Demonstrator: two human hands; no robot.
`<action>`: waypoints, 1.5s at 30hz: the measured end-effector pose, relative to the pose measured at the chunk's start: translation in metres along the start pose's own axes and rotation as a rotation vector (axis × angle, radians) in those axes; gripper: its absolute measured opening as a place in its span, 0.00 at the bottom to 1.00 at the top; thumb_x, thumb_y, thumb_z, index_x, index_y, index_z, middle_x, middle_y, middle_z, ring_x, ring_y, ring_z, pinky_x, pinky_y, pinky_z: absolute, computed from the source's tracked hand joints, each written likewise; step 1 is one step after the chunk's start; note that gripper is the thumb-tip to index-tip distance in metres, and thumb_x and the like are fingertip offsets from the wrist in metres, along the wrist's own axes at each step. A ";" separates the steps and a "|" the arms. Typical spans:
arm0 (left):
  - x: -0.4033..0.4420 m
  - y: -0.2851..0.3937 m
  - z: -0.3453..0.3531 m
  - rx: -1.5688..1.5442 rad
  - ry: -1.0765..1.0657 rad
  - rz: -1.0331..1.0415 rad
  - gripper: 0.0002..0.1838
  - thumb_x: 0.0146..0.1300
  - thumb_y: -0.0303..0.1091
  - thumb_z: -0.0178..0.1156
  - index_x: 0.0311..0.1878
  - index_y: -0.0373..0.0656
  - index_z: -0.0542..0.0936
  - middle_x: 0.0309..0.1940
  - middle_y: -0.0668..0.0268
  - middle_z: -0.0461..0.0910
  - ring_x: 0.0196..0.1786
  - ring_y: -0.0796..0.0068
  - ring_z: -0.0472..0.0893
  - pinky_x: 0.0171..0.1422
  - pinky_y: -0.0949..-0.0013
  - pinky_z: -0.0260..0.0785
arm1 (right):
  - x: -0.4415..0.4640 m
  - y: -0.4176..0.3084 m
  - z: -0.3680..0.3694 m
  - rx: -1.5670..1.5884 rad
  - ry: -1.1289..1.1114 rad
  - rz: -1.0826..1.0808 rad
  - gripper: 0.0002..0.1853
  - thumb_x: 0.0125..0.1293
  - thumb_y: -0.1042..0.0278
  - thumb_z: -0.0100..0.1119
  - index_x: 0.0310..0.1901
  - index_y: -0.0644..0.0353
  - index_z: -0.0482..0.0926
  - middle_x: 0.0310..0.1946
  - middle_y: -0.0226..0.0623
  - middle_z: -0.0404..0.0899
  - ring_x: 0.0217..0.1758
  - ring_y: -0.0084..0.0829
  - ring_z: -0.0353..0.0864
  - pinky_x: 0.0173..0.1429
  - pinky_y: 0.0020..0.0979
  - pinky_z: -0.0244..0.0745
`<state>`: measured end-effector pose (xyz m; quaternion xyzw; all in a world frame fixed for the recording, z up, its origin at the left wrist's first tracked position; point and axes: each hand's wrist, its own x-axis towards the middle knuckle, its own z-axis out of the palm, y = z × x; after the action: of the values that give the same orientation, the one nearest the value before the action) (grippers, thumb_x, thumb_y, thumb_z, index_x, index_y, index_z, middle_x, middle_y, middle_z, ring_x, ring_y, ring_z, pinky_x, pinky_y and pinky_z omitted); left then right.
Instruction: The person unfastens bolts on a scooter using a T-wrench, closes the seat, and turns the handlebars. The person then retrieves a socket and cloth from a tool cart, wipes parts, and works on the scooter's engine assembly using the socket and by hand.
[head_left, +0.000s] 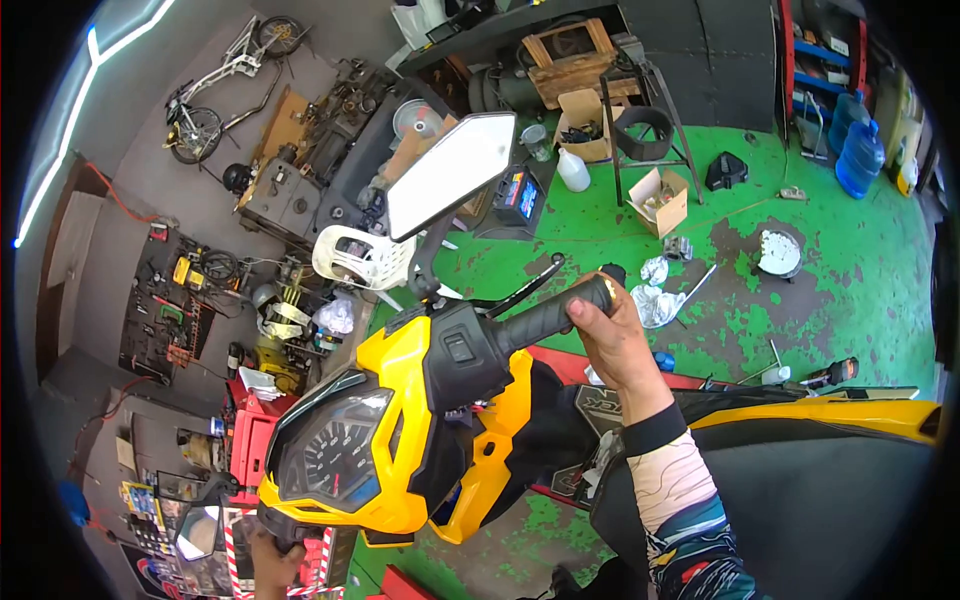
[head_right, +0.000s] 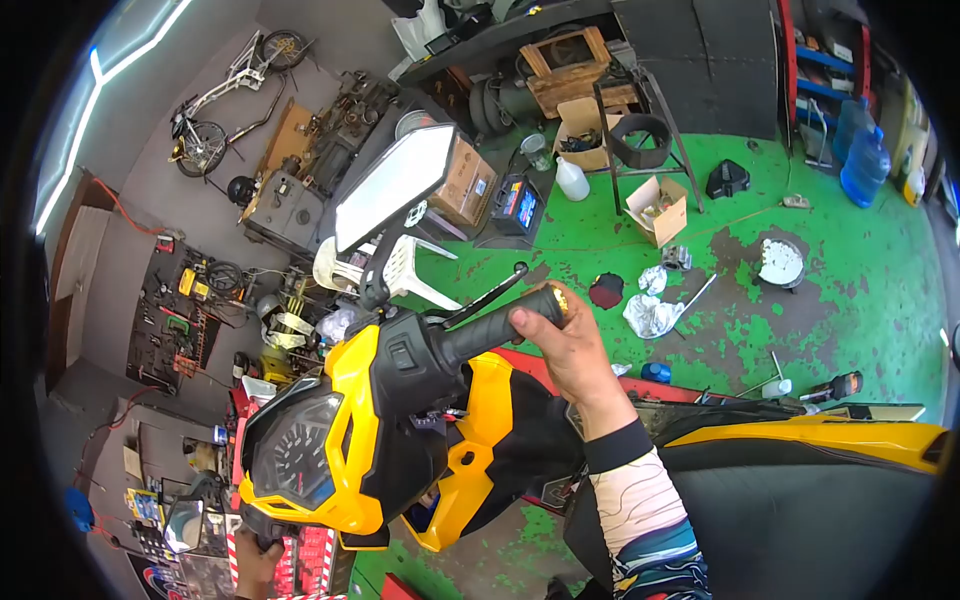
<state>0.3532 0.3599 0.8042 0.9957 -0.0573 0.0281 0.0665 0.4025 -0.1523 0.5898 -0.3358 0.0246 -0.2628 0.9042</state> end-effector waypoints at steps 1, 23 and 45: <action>0.002 -0.005 0.001 -0.011 0.001 -0.003 0.19 0.39 0.27 0.61 0.40 0.33 0.79 0.34 0.60 0.80 0.32 0.71 0.76 0.40 0.69 0.69 | 0.000 0.001 0.000 -0.001 -0.023 -0.021 0.17 0.63 0.56 0.70 0.44 0.59 0.77 0.36 0.29 0.79 0.41 0.22 0.77 0.47 0.28 0.73; 0.014 -0.012 0.006 -0.130 0.049 0.217 0.22 0.39 0.34 0.63 0.41 0.32 0.81 0.41 0.48 0.80 0.47 0.44 0.79 0.53 0.54 0.72 | -0.004 -0.048 -0.001 -0.662 0.244 -0.208 0.28 0.66 0.47 0.62 0.56 0.62 0.73 0.42 0.33 0.78 0.46 0.27 0.76 0.52 0.30 0.69; 0.010 -0.030 0.013 -0.074 0.042 0.222 0.33 0.45 0.44 0.67 0.55 0.36 0.80 0.57 0.50 0.78 0.61 0.51 0.75 0.67 0.57 0.68 | 0.017 -0.056 0.081 -2.180 -0.482 -0.252 0.24 0.39 0.59 0.73 0.41 0.60 0.83 0.36 0.52 0.84 0.43 0.52 0.83 0.47 0.47 0.78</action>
<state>0.3671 0.3864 0.7885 0.9793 -0.1669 0.0541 0.1011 0.4090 -0.1480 0.6899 -0.9896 0.0318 -0.1186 0.0755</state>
